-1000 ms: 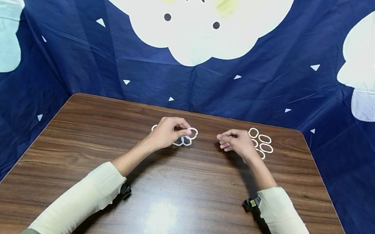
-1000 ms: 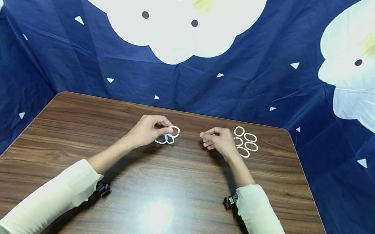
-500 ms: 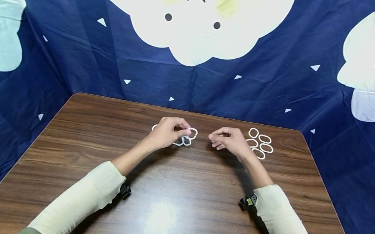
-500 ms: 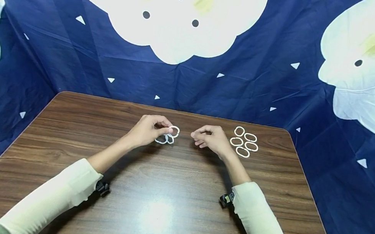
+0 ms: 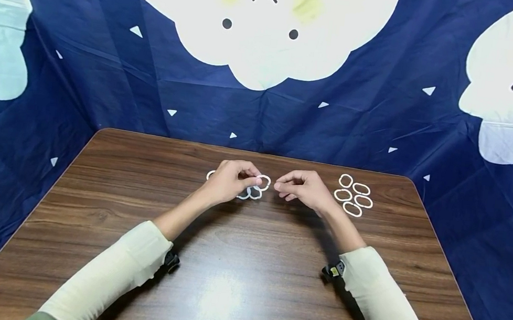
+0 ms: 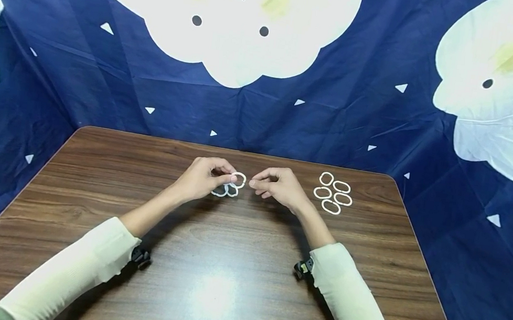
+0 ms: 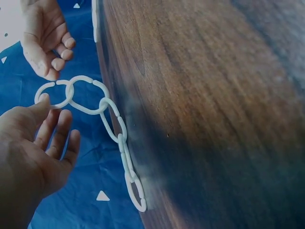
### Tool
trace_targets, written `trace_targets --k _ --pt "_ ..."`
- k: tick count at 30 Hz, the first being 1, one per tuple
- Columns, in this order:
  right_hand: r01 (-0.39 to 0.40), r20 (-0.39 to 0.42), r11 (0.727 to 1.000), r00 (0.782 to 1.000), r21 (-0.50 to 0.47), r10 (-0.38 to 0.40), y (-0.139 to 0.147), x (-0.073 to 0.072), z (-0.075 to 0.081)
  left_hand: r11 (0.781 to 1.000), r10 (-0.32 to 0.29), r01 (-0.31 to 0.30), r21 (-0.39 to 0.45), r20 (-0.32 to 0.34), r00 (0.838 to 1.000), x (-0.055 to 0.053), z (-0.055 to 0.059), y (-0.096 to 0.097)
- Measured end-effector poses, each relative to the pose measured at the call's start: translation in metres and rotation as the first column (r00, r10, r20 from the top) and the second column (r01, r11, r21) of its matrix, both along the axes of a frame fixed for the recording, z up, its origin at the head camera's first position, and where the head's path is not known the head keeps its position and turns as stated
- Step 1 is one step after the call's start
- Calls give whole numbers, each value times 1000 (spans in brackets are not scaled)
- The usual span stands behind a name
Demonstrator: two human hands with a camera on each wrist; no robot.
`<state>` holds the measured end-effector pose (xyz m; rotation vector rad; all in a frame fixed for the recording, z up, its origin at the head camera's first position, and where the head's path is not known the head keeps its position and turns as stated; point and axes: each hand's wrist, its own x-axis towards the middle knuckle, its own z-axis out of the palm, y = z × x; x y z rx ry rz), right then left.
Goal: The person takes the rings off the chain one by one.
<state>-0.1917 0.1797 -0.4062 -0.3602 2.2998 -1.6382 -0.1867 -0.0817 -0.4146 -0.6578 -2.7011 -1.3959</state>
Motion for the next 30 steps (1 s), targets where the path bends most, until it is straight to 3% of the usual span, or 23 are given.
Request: trace_targets --k 30 --pt "-110 -137 991 983 71 119 -18 -6 10 1000 -23 23 3 -2 1000 0 1 1"
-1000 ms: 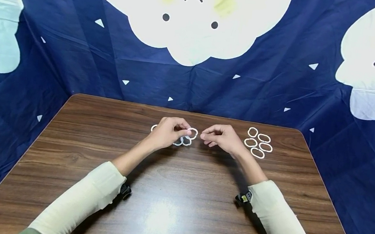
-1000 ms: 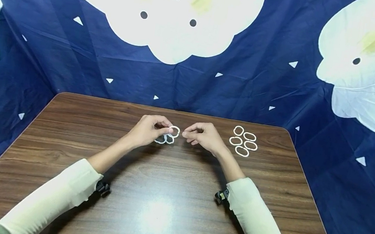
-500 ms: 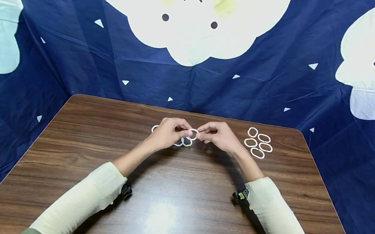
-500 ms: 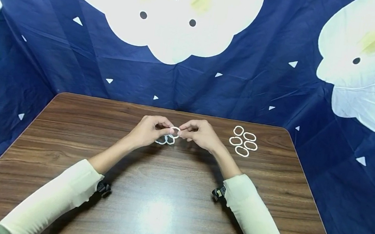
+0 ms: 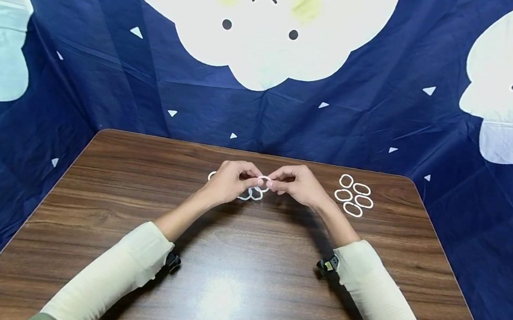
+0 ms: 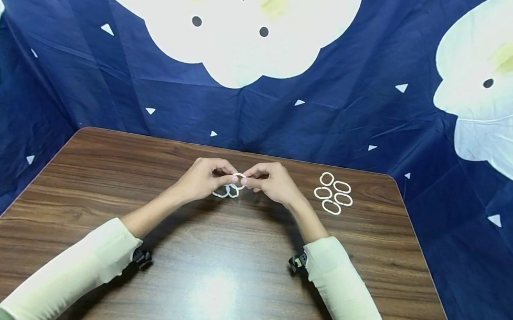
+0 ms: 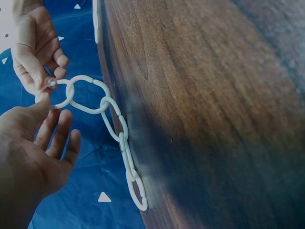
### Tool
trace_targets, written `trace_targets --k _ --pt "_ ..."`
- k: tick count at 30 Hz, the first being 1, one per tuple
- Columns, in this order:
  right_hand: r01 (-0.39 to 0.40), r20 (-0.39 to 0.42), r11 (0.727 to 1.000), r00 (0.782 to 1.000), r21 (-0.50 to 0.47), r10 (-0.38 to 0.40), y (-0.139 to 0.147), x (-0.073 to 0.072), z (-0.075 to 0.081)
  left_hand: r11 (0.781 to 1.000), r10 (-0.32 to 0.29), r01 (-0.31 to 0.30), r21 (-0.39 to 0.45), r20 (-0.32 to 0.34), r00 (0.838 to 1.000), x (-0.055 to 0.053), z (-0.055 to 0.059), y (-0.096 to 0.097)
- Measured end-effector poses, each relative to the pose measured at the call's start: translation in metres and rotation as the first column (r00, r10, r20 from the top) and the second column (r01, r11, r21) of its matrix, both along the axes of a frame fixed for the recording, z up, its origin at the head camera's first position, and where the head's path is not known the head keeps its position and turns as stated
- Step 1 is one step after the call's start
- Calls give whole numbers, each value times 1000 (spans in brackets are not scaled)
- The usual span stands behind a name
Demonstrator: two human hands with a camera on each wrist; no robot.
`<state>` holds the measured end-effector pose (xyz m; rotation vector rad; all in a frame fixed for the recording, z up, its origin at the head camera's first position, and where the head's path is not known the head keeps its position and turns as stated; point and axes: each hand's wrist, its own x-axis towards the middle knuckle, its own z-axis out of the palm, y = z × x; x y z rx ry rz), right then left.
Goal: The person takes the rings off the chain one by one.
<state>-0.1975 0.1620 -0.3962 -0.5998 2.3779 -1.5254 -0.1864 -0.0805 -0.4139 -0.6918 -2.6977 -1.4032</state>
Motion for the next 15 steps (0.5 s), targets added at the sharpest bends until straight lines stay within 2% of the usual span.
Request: trace_targets --k 15 --pt "3 -58 1000 998 8 -3 -1 3 -1 1000 -9 9 7 3 1000 3 2 -3"
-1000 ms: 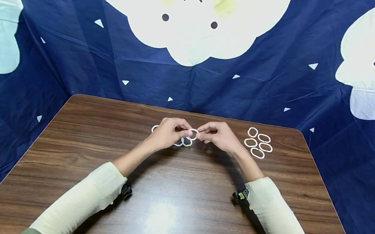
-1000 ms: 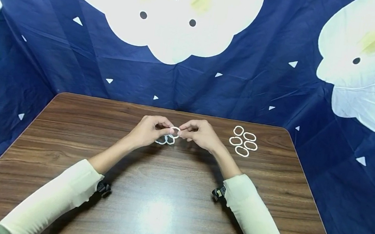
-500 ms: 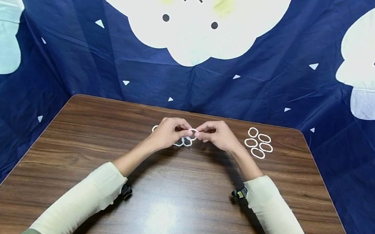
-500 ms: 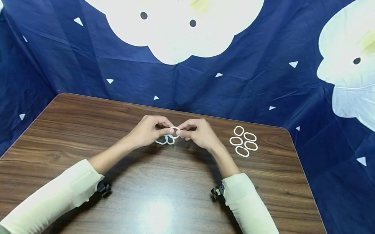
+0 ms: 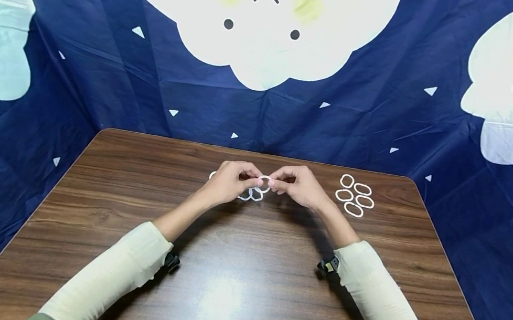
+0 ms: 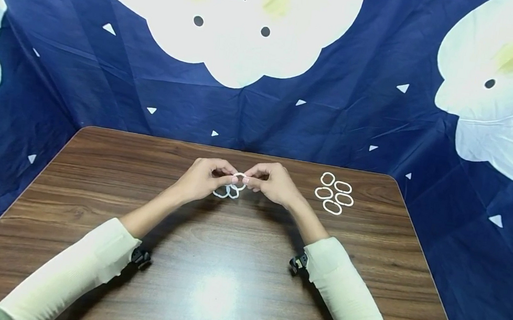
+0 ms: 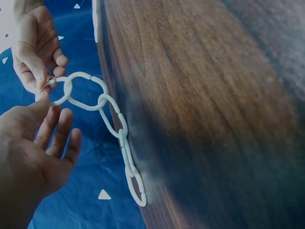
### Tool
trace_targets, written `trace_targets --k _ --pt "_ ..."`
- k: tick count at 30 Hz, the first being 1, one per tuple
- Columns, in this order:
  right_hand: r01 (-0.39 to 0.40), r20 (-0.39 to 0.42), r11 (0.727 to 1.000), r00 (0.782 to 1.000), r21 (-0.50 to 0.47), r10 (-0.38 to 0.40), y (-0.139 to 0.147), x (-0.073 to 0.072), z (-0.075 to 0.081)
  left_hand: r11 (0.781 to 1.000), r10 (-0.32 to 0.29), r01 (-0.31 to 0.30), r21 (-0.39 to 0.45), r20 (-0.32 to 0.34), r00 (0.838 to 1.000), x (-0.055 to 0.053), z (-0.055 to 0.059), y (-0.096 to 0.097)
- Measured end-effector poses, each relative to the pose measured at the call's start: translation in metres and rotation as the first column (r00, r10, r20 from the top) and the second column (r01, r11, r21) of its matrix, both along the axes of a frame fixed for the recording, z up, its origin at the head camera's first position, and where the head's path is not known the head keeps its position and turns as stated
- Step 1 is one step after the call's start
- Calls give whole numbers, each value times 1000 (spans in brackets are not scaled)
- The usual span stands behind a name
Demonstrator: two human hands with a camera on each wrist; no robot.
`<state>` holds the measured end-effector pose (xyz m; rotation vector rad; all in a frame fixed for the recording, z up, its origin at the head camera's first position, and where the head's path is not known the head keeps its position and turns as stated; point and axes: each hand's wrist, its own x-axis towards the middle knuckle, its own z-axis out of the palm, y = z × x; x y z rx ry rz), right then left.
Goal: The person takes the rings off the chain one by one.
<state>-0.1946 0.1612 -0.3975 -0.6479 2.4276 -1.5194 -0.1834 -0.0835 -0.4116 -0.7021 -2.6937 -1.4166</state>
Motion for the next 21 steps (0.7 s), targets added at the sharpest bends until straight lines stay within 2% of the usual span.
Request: trace_targets --k 16,21 --pt "40 -27 999 999 -3 -40 16 -2 4 1000 -2 3 -17 5 1000 -2 -7 -11" --pt "49 -29 999 998 5 -49 16 -1 5 999 -5 7 -46 40 999 -2 -13 -12"
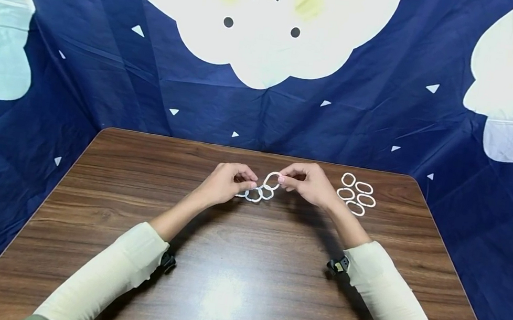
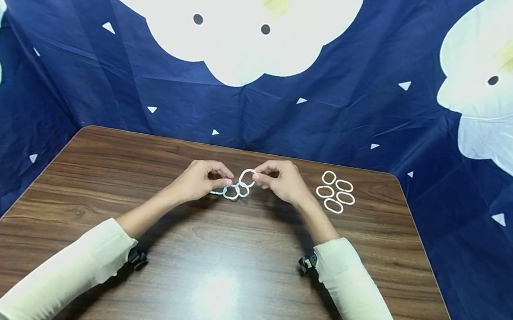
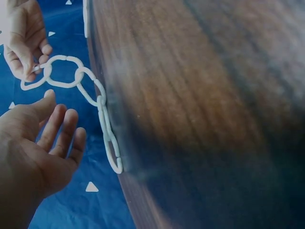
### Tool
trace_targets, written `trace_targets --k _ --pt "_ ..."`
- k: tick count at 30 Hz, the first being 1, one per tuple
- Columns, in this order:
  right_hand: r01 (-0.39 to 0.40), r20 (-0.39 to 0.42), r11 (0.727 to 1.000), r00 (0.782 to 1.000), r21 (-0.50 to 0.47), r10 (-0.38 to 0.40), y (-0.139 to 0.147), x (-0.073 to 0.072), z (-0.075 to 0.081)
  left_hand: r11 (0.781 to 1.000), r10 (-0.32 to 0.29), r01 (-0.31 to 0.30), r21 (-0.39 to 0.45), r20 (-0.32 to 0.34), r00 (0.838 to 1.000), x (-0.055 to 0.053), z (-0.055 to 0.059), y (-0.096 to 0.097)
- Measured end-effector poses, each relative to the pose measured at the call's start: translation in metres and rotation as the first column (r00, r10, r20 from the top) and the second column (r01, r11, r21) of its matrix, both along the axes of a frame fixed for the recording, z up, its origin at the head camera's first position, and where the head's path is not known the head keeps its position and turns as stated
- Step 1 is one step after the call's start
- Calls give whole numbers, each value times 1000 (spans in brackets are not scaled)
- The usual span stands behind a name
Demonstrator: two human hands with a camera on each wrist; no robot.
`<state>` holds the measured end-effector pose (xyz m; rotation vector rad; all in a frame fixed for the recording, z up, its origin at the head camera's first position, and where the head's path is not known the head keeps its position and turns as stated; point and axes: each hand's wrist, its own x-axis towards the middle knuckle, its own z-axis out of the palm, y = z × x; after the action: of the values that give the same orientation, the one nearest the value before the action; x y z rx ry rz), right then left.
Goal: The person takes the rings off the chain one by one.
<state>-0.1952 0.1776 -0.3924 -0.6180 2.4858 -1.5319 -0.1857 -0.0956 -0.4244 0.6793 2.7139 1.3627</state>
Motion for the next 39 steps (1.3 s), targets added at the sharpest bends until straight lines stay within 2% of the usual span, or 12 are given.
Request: trace_targets --k 7,15,30,39 --pt "-2 -1 1000 1000 7 2 0 1 1 1000 -20 20 -14 54 998 0 -8 5" --pt "-4 16 1000 1000 -25 4 -1 1 3 999 -37 38 -8 81 996 1 -8 12" --pt "15 31 999 999 -51 -14 -1 0 3 998 -46 48 -38 41 998 -1 -17 15" --pt "26 38 997 999 -71 -24 0 0 2 998 -54 55 -38 31 998 -2 -11 15"
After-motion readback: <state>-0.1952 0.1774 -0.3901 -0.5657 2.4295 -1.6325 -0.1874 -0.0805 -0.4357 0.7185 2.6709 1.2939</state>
